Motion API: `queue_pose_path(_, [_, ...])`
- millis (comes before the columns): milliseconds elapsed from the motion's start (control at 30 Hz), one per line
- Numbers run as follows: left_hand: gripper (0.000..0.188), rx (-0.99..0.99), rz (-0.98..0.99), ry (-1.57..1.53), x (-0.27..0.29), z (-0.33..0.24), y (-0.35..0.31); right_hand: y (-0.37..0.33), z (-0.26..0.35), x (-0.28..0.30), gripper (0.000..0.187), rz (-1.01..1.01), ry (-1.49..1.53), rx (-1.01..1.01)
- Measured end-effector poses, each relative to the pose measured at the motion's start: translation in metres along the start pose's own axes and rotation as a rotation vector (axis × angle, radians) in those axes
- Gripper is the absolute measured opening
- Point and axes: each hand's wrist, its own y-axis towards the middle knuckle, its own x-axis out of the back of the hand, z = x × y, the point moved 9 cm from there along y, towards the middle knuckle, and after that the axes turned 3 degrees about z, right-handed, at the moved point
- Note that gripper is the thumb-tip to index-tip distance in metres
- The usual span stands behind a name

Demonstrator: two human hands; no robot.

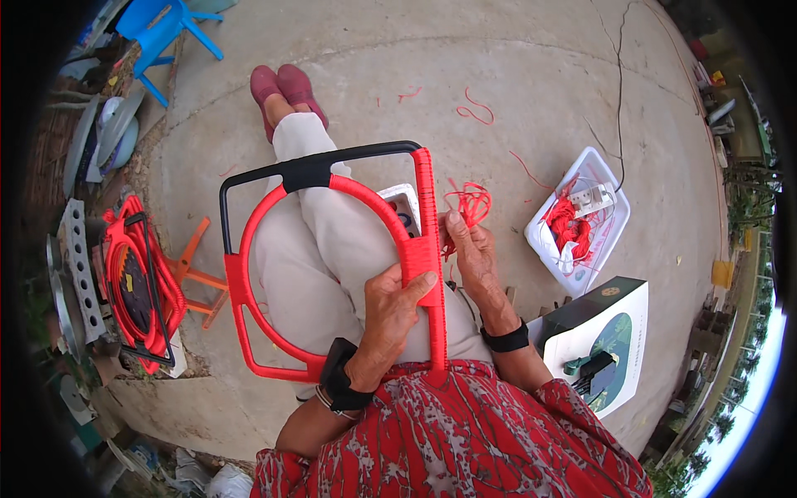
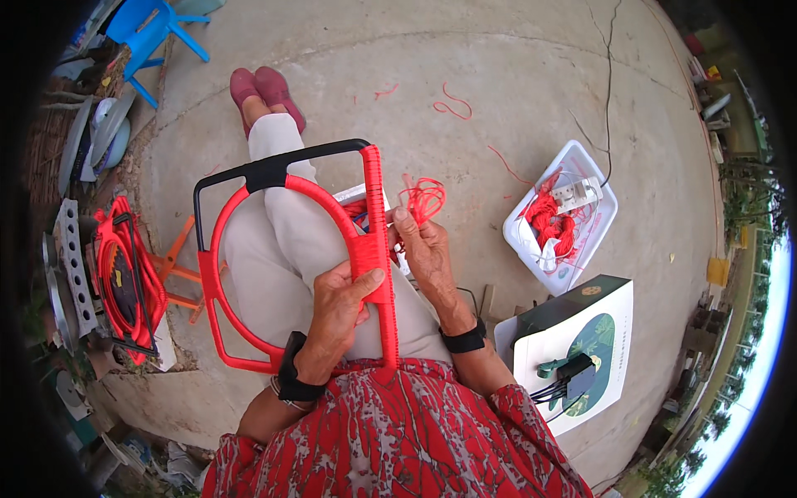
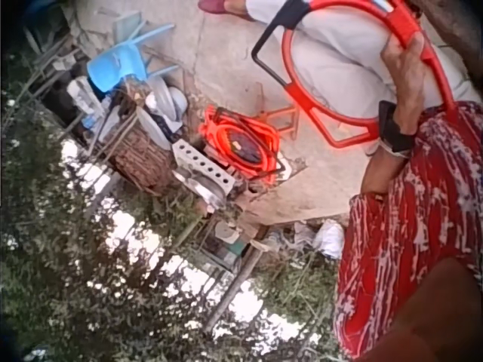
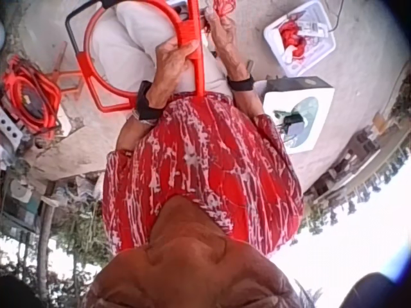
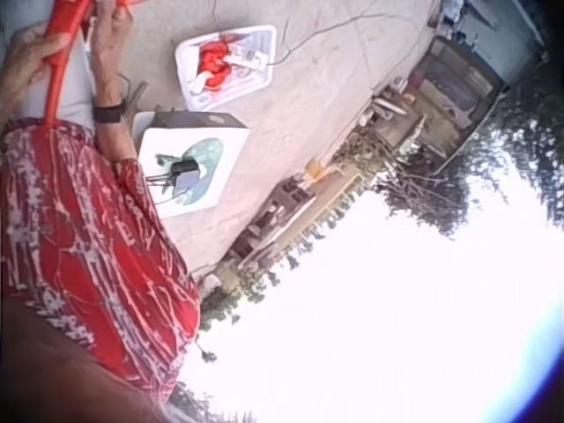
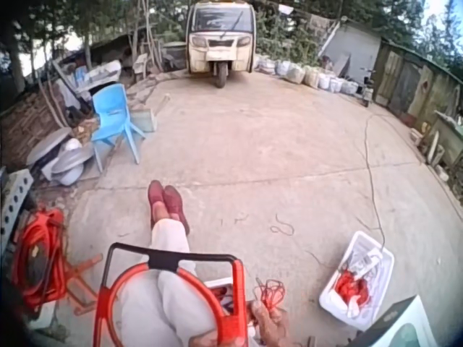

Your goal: The person is weaving red plastic cord around a black and red furniture frame.

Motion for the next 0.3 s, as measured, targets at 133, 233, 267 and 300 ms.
queue_pose_path(133, [0.021, 0.000, -0.020, 0.035, 0.003, 0.001, 0.001, 0.003, 0.002, -0.029, 0.037, 0.116, -0.042, -0.128])
queue_pose_path(233, [0.022, 0.004, -0.014, 0.041, 0.003, 0.003, 0.003, 0.004, 0.002, -0.035, 0.038, 0.146, -0.070, -0.153])
queue_pose_path(267, [0.023, 0.013, -0.023, 0.052, 0.004, 0.004, 0.003, 0.003, -0.002, -0.035, 0.039, 0.137, -0.063, -0.208])
queue_pose_path(300, [0.024, 0.022, -0.032, 0.063, 0.006, 0.005, 0.003, 0.002, -0.003, -0.035, 0.037, 0.127, -0.069, -0.218])
